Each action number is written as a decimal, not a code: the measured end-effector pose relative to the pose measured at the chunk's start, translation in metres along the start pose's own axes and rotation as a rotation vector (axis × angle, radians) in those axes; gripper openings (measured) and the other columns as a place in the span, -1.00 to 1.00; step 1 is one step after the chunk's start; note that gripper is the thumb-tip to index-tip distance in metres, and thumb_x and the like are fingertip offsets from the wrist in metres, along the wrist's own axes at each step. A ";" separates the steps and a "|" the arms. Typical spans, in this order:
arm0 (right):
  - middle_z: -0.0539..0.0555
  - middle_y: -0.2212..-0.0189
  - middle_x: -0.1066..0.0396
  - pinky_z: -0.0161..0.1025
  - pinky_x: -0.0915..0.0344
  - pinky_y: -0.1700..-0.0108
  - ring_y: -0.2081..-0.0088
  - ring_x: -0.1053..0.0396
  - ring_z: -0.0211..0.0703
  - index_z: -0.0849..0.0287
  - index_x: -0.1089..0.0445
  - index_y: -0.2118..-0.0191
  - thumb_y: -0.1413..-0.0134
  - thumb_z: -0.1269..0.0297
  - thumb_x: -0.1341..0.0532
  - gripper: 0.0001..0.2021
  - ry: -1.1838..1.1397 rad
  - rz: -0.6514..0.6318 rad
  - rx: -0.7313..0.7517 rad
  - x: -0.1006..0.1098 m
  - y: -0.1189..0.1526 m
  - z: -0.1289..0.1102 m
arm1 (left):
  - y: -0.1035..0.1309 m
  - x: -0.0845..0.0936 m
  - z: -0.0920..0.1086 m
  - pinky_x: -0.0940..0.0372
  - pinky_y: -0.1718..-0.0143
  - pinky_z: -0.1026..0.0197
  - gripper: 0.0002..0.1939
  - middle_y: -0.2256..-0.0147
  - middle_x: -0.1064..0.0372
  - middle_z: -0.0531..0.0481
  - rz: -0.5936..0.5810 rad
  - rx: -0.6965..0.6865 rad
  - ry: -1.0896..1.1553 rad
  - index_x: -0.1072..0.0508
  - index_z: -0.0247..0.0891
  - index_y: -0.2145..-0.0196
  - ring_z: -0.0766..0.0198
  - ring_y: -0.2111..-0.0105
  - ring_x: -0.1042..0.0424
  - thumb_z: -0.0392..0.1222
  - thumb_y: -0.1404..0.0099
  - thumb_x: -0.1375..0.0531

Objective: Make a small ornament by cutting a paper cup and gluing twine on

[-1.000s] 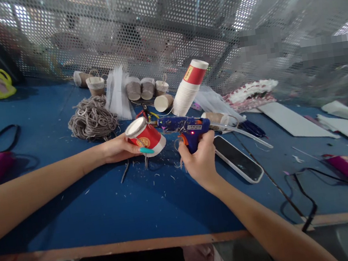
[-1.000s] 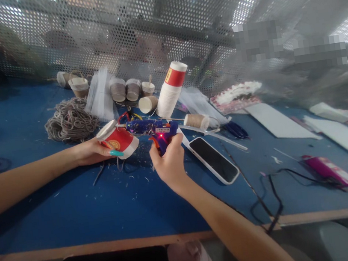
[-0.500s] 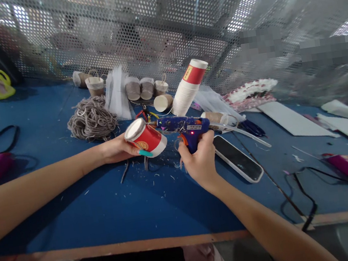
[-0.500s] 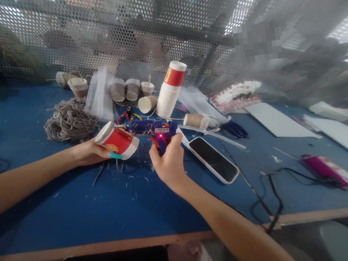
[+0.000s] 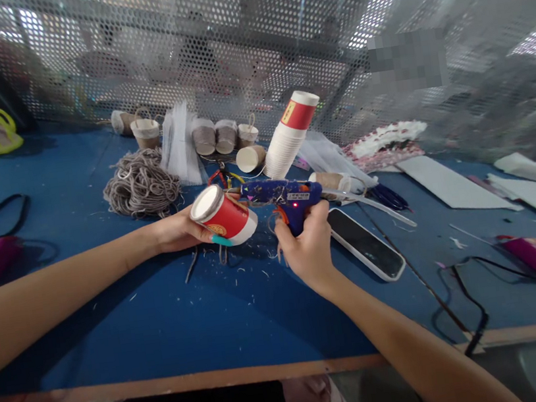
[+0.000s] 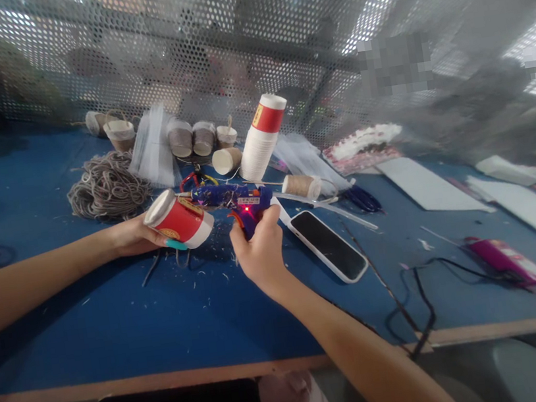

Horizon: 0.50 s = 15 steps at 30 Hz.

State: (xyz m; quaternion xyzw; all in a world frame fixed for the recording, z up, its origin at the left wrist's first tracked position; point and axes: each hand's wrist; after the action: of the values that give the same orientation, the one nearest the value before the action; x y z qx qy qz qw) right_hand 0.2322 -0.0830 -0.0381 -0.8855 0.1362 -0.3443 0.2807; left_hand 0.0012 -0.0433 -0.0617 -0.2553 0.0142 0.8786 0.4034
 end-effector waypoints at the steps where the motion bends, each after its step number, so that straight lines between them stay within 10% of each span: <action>1: -0.08 0.53 -0.25 -0.08 -0.29 0.45 0.51 -0.33 -0.09 -0.01 0.12 0.31 0.05 0.13 -0.14 -0.66 0.000 -0.001 -0.001 0.000 0.000 0.000 | 0.000 -0.001 0.001 -0.40 0.11 0.17 -0.27 0.09 -0.53 -0.14 0.003 -0.005 0.003 -0.42 -0.23 -0.08 0.14 0.13 -0.51 -0.41 0.09 -0.42; 15: -0.08 0.52 -0.28 -0.13 -0.31 0.48 0.51 -0.33 -0.14 -0.02 0.10 0.32 0.03 0.14 -0.20 -0.64 -0.015 0.002 0.019 -0.001 0.000 0.000 | 0.003 -0.003 0.005 -0.39 0.12 0.13 -0.33 -0.01 -0.48 -0.19 0.015 0.064 -0.044 -0.46 -0.24 -0.02 0.04 0.04 -0.47 -0.45 0.10 -0.41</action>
State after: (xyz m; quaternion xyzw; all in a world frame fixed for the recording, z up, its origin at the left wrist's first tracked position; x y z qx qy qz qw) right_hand 0.2318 -0.0823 -0.0384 -0.8852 0.1317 -0.3389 0.2904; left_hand -0.0016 -0.0463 -0.0565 -0.2229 0.0352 0.8862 0.4047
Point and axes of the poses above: each hand's wrist, its own y-axis away from the middle knuckle, its own x-axis out of the back of the hand, z = x × y
